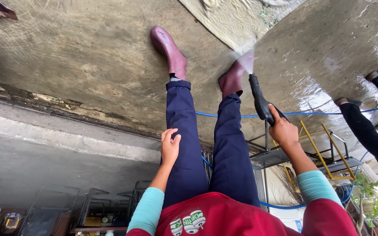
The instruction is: The person uses a high-pressure water spray gun to clean a large floral-patterned rug laid on a concrete floor. They systematically spray the rug's surface and edges, occasionally lifting sections with their hand to rinse the underside and the floor beneath.
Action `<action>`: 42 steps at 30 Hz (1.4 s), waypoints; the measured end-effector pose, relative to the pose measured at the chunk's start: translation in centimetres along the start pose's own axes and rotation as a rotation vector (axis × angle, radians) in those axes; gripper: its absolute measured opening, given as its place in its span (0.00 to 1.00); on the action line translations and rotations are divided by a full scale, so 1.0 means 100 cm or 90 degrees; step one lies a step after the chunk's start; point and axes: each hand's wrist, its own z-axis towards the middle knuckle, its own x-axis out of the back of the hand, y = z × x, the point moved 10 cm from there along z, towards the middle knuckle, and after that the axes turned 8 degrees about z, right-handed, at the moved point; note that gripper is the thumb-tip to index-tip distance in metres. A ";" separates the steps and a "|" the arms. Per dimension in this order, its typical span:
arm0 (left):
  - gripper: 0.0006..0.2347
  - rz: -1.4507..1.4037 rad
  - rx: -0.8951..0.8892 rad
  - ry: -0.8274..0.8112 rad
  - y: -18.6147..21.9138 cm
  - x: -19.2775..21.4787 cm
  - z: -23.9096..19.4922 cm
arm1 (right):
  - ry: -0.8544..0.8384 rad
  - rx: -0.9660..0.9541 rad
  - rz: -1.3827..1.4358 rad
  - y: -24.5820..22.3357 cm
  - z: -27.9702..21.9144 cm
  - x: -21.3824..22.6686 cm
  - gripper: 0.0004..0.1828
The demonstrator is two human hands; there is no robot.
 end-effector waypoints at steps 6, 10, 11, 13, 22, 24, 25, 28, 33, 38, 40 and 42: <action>0.12 0.025 0.005 -0.005 0.001 -0.002 0.001 | 0.099 0.114 0.016 -0.070 -0.024 0.058 0.46; 0.12 0.025 -0.002 0.002 0.004 -0.001 0.001 | 0.365 0.234 -0.045 -0.078 -0.035 0.058 0.49; 0.12 0.023 -0.003 0.002 0.003 -0.001 0.002 | 0.382 0.246 -0.036 -0.075 -0.037 0.053 0.49; 0.12 0.019 -0.003 0.003 0.001 -0.003 0.004 | 0.399 0.260 -0.028 -0.070 -0.041 0.051 0.49; 0.11 0.017 -0.006 0.013 -0.001 -0.005 0.005 | 0.141 0.095 0.025 -0.043 -0.008 0.025 0.45; 0.11 0.012 -0.019 0.022 0.000 -0.006 0.007 | 0.404 0.225 -0.001 -0.068 -0.028 0.051 0.47; 0.11 0.014 -0.018 0.022 -0.002 -0.006 0.005 | 0.403 0.226 0.001 -0.071 -0.031 0.051 0.47; 0.12 0.001 -0.044 0.035 0.003 -0.006 0.006 | 0.438 0.241 -0.009 -0.083 -0.036 0.068 0.45; 0.12 0.050 -0.018 0.031 -0.003 -0.010 0.010 | 0.143 0.095 0.056 -0.061 -0.014 0.050 0.47; 0.12 -0.006 -0.130 0.060 0.051 -0.044 0.046 | 0.259 0.175 0.108 -0.072 -0.045 0.063 0.47; 0.13 -0.061 -0.133 0.033 0.094 -0.067 0.071 | 0.285 0.203 0.105 -0.079 -0.053 0.063 0.47; 0.19 -0.421 0.111 -0.278 0.133 -0.128 0.079 | 0.330 0.245 0.093 -0.084 -0.066 0.059 0.46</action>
